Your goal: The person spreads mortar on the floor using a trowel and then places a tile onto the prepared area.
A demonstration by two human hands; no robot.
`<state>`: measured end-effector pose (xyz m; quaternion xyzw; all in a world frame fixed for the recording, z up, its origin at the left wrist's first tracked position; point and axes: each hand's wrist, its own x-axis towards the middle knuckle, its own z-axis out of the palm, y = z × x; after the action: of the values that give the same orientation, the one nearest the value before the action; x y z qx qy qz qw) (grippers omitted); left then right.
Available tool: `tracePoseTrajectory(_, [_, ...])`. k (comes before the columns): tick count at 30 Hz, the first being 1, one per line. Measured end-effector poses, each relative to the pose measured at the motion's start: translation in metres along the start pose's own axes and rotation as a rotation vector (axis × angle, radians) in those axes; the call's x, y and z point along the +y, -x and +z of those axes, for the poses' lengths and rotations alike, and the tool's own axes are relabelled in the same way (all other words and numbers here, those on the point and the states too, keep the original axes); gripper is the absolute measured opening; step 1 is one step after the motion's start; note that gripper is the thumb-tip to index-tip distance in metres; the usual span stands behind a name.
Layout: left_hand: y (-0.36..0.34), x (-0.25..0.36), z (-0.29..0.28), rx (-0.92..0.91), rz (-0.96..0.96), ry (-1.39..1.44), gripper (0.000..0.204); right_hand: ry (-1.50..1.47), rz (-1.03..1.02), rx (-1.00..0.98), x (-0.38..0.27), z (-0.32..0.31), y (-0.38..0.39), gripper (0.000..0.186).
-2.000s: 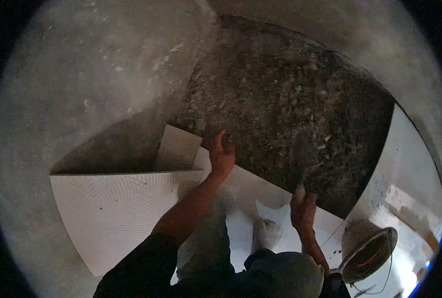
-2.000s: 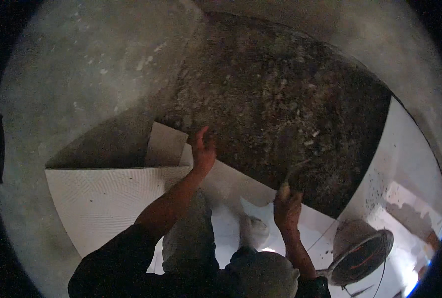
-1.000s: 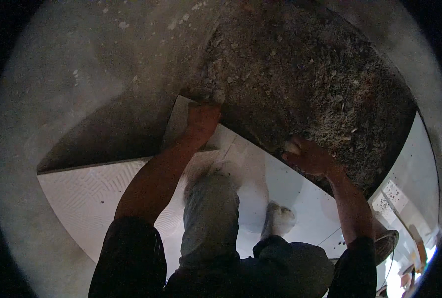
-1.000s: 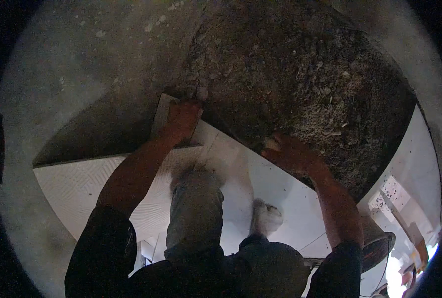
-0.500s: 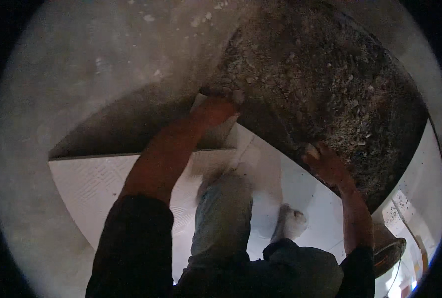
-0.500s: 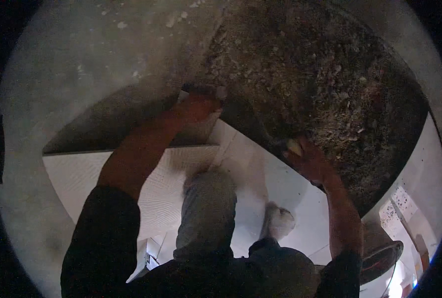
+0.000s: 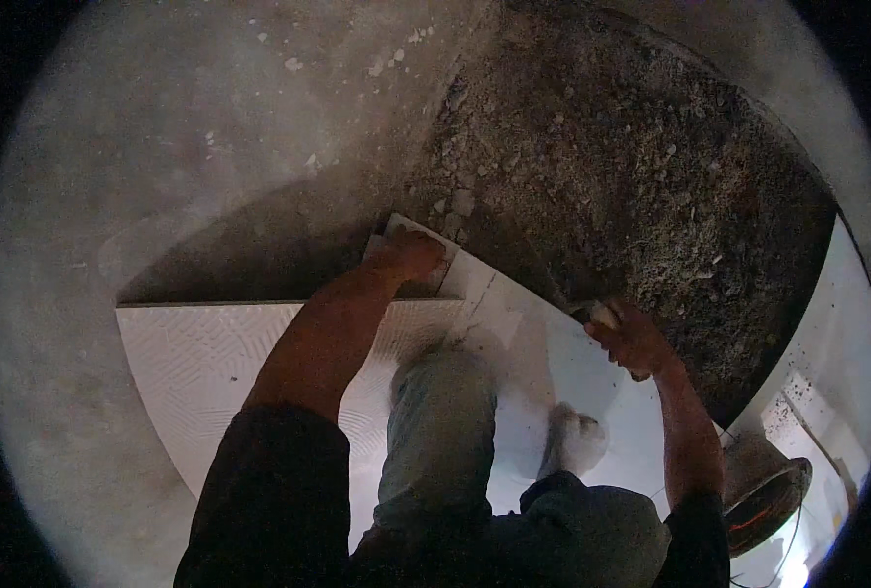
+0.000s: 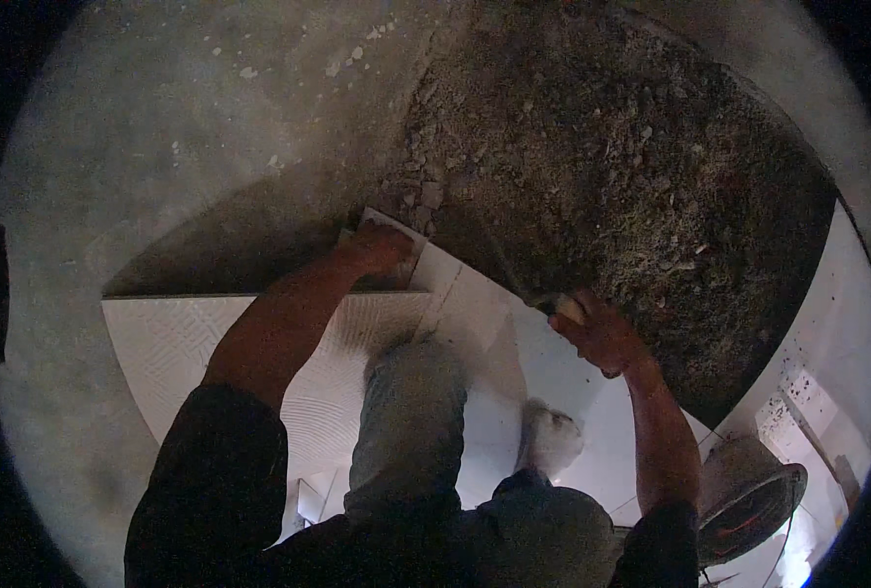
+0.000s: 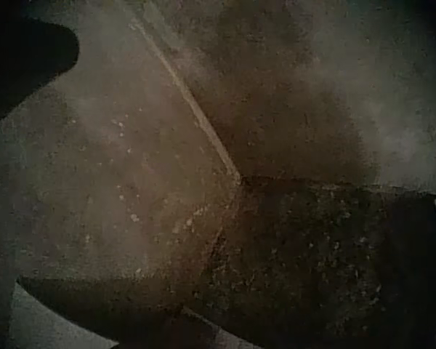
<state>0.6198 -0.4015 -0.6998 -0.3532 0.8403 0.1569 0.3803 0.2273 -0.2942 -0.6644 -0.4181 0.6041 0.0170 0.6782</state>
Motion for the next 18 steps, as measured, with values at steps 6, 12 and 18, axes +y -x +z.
tracePoseTrajectory(6, [-0.015, -0.001, -0.022, -0.439, -0.048, -0.023, 0.030, 0.352, -0.160, -0.126, -0.037, -0.016, -0.050, 0.054])
tracePoseTrajectory(12, [-0.004, 0.012, -0.057, -0.456, -0.446, 0.273, 0.036, 0.370, -0.053, -0.348, -0.107, -0.016, -0.067, 0.059])
tracePoseTrajectory(18, [0.014, 0.061, -0.069, 0.157, -0.382, 0.031, 0.041, 0.748, -0.213, -0.099, -0.123, -0.033, -0.072, 0.064])
